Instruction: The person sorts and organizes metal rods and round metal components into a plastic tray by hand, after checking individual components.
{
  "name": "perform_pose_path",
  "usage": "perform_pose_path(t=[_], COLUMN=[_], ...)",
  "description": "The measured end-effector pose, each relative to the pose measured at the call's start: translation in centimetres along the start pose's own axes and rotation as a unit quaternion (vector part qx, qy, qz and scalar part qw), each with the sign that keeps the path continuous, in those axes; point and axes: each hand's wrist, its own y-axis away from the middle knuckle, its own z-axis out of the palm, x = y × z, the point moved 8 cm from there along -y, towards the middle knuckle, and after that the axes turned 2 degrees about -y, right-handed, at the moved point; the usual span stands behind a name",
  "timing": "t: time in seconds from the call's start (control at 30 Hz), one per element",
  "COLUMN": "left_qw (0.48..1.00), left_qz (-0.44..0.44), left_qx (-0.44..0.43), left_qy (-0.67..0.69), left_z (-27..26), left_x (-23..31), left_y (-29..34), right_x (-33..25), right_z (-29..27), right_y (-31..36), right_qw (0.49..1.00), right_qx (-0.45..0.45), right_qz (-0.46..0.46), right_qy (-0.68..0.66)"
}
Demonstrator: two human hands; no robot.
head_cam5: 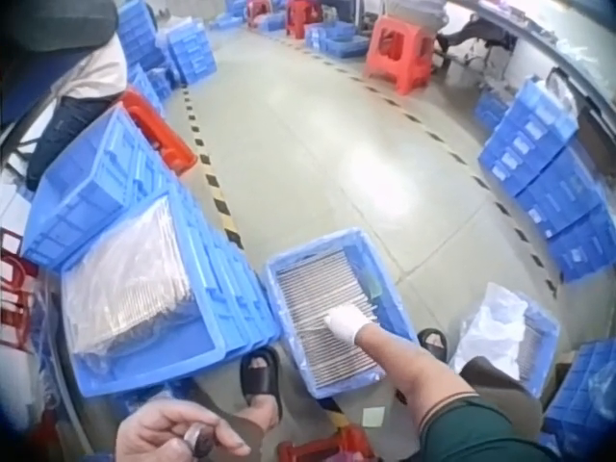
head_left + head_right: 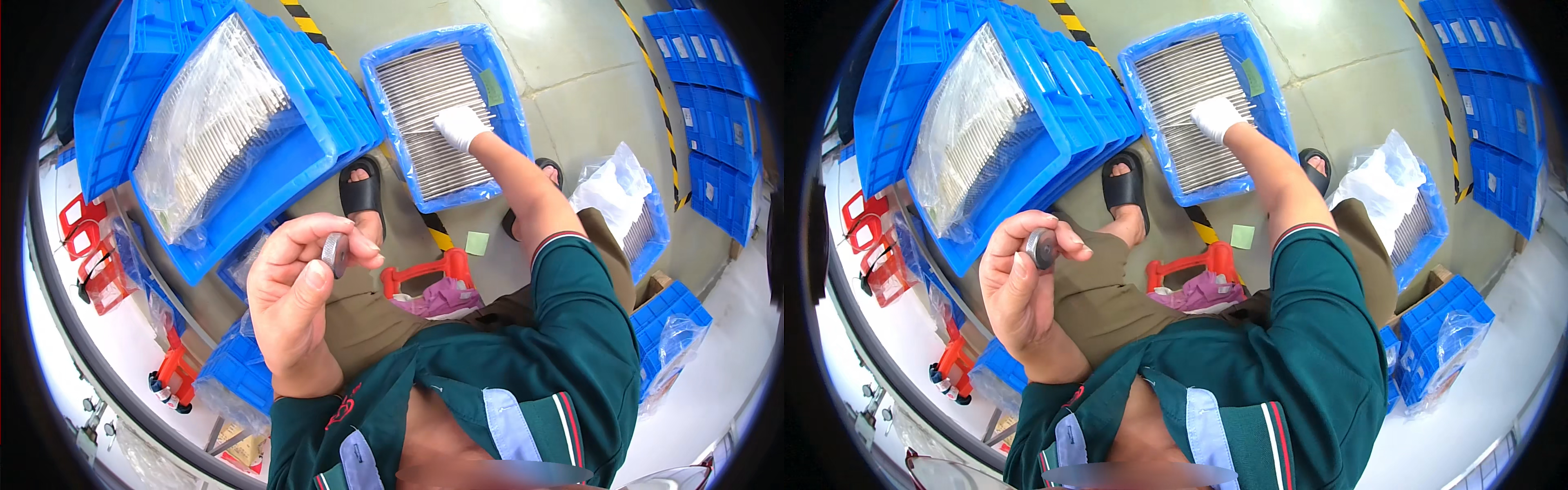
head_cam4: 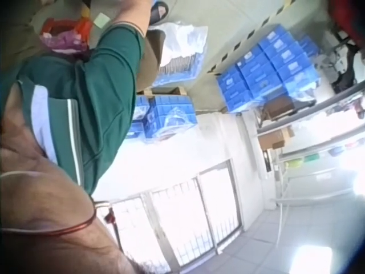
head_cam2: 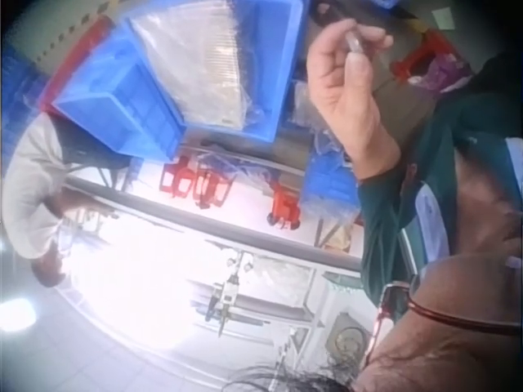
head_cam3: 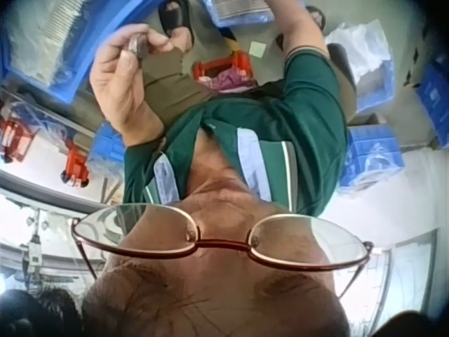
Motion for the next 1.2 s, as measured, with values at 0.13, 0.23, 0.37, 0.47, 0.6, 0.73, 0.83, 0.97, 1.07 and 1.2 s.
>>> perform_pose_path(t=[0.13,0.23,0.37,0.47,0.6,0.73,0.83,0.97,1.07,1.2], left_qw=[1.000,1.000,1.000,1.000,1.000,1.000,1.000,1.000,1.000,1.000], left_qz=[-0.001,0.003,-0.001,-0.004,-0.003,-0.001,0.002,-0.007,-0.009,-0.006], left_qx=[0.003,0.009,0.010,0.010,0.005,0.011,0.016,0.011,0.011,-0.016], left_qy=[0.000,-0.002,-0.003,-0.006,-0.008,-0.012,-0.010,-0.007,-0.011,0.004], left_z=[-0.3,-0.3,-0.3,-0.5,-0.2,-0.6,-0.5,-0.4,-0.3,0.8], left_x=[0.1,0.2,0.2,0.2,0.2,0.4,0.4,0.3,0.1,0.1], left_y=[0.0,0.1,0.0,-0.1,-0.2,0.1,0.1,0.4,0.2,-0.1], right_x=[0.8,1.5,1.6,-0.6,-0.8,1.1,7.8,14.4,15.0,17.3], right_z=[-1.3,-2.1,-0.4,-1.5,-1.2,-2.9,-3.0,3.7,8.0,10.6], right_y=[-2.3,-3.7,-4.7,-4.3,-2.9,-1.9,2.6,4.0,3.6,4.3], right_qw=[0.998,0.999,0.996,0.998,0.994,0.978,0.876,0.817,0.755,0.736], right_qx=[-0.029,-0.008,-0.012,0.037,0.109,0.166,0.343,0.122,0.137,0.117], right_qz=[-0.027,-0.008,0.006,-0.021,-0.003,0.113,0.312,0.422,0.428,0.414], right_qy=[0.044,0.053,0.087,0.047,0.004,-0.049,-0.133,-0.373,-0.478,-0.522])
